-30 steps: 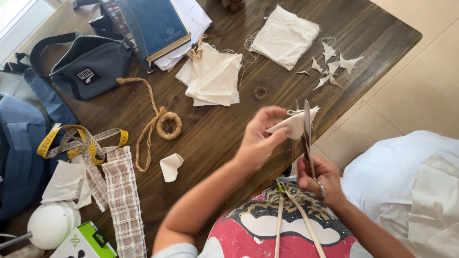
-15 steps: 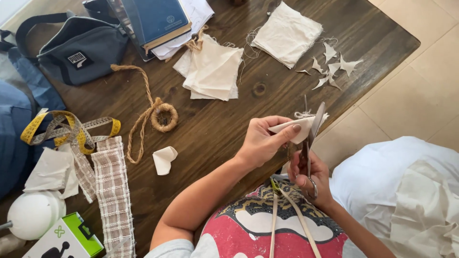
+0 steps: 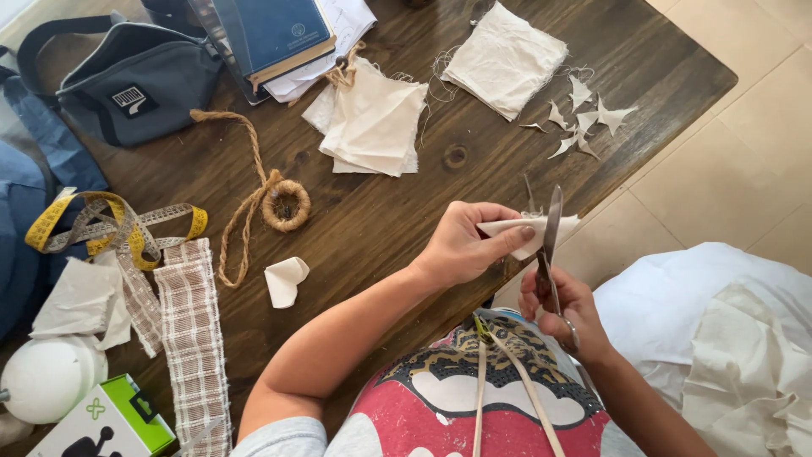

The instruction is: Folding and cutting fabric squares to create decorative flower shapes

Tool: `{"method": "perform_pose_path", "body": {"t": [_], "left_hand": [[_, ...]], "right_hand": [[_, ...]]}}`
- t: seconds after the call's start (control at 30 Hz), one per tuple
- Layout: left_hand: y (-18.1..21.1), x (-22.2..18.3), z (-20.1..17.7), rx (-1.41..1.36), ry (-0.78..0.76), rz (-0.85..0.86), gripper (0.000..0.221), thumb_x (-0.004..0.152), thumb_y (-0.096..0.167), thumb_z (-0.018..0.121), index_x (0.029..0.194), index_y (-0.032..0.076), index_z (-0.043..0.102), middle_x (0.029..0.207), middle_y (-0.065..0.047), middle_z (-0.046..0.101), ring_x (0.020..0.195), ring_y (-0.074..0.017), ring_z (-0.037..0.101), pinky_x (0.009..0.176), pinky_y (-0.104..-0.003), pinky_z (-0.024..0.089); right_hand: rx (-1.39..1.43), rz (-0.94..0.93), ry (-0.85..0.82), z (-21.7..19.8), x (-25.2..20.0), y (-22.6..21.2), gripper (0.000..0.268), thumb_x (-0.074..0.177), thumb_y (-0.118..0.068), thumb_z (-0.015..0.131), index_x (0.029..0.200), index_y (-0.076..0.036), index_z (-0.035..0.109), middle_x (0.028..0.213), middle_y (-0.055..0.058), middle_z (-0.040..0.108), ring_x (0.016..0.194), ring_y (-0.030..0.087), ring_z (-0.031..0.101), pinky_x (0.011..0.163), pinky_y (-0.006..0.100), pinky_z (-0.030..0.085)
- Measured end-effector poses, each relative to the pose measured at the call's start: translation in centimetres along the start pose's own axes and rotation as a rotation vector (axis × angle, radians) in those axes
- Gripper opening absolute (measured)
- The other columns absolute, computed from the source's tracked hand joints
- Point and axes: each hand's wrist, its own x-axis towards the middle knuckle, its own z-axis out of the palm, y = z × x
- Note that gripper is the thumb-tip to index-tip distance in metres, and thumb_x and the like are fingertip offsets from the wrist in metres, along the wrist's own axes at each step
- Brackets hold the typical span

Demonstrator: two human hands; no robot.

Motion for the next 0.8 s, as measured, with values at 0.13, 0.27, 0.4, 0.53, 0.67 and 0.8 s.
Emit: {"method": "perform_pose_path", "body": {"t": [0.13,0.27,0.4,0.53,0.67,0.8], "left_hand": [[0.5,0.2,0.1,0.022,-0.008,0.003,0.018,0.084,0.017,0.084,0.092,0.003,0.078,0.063,-0.009,0.07,0.056,-0.0042,0.061,0.048,-0.017,0.051],[0.9,0.4,-0.1,0.076,-0.025,-0.011,0.015,0.084,0.016,0.082,0.092,0.004,0.078,0.064,-0.007,0.07,0.056,-0.0029,0.06,0.049,-0.018,0.05],[1.0,0.6,-0.4,0.168,-0.054,-0.053,0.012,0.083,0.015,0.079,0.092,0.005,0.078,0.064,-0.005,0.069,0.058,-0.0022,0.057,0.05,-0.019,0.048],[1.0,0.8,-0.3,0.186,-0.068,-0.059,0.013,0.083,0.017,0.079,0.091,0.007,0.079,0.065,-0.004,0.069,0.059,-0.0019,0.056,0.05,-0.02,0.048],[1.0,0.6,-0.3,0.199,-0.079,-0.114,0.01,0.082,0.013,0.076,0.09,0.008,0.079,0.063,-0.006,0.07,0.053,-0.0061,0.061,0.049,-0.019,0.051],[0.6,0.9,-0.8,0.217,-0.088,-0.125,0.013,0.083,0.016,0.076,0.093,0.009,0.079,0.065,-0.004,0.071,0.056,-0.0042,0.061,0.051,-0.019,0.05]], "right_hand": [[0.018,0.005,-0.023,-1.0,-0.5,0.4,0.071,0.066,-0.039,0.094,0.102,0.012,0.063,0.07,0.014,0.057,0.062,0.02,0.062,0.06,0.03,0.052],[-0.095,0.021,0.005,-2.3,-1.5,0.0,0.05,0.067,-0.021,0.095,0.093,0.011,0.068,0.059,0.01,0.058,0.047,0.013,0.059,0.049,0.024,0.051],[-0.181,0.067,-0.009,-2.9,-1.6,-1.0,0.046,0.062,-0.017,0.098,0.089,0.01,0.072,0.053,0.009,0.061,0.041,0.012,0.062,0.045,0.023,0.053],[-0.13,0.138,-0.023,-2.4,-0.5,-1.7,0.049,0.063,-0.019,0.098,0.092,0.01,0.07,0.057,0.011,0.061,0.045,0.013,0.059,0.046,0.025,0.052],[-0.024,0.179,-0.052,-2.3,0.5,-2.1,0.066,0.065,-0.036,0.096,0.101,0.01,0.066,0.067,0.009,0.055,0.055,0.015,0.059,0.052,0.027,0.051],[-0.201,0.157,-0.041,-3.6,-0.3,-1.7,0.045,0.063,-0.022,0.099,0.086,0.007,0.072,0.054,0.006,0.058,0.042,0.011,0.059,0.046,0.023,0.051]]}}
